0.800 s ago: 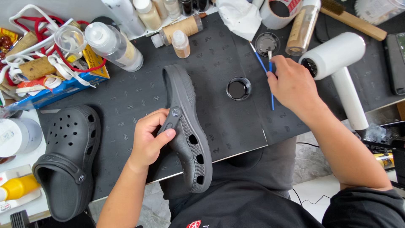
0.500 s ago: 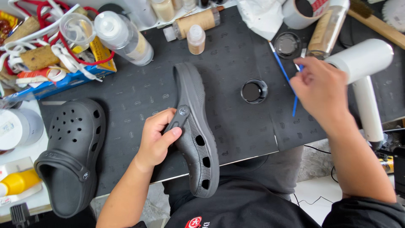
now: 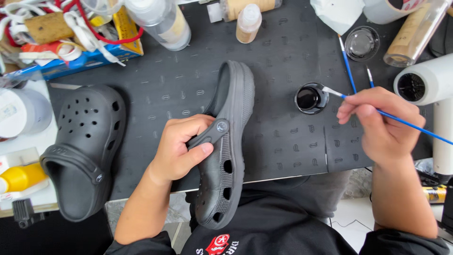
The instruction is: The person applies black liquid to the side of a black clog using a small brush, then uses a hair dryer to dry the treated area while holding the shoe.
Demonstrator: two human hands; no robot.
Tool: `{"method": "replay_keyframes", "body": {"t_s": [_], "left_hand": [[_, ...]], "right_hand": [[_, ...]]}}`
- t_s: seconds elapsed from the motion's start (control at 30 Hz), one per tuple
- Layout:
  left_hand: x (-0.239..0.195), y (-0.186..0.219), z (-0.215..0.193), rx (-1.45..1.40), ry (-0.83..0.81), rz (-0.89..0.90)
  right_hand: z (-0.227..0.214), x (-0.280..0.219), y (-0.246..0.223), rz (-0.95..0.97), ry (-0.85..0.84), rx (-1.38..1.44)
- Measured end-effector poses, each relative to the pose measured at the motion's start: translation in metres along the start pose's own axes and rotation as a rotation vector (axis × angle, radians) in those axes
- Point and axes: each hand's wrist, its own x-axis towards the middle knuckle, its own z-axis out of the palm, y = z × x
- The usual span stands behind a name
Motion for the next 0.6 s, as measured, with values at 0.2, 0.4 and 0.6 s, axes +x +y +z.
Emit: {"method": "replay_keyframes", "body": {"t_s": [0.2,0.4,0.6], "left_hand": [[0.002,0.002,0.004,-0.028,0.004,-0.07],[0.003,0.0,0.004,-0.004,0.006,-0.04],[0.003,-0.001,0.004,-0.007,-0.01,-0.054]], "right_hand": [[-0.006,0.01,0.005,0.027,-0.104,-0.323],[-0.004,0.018,0.006,0.019,-0.163,-0.475],[0.0,0.019,0.018,-0.045,-0.18,-0.662]]}}
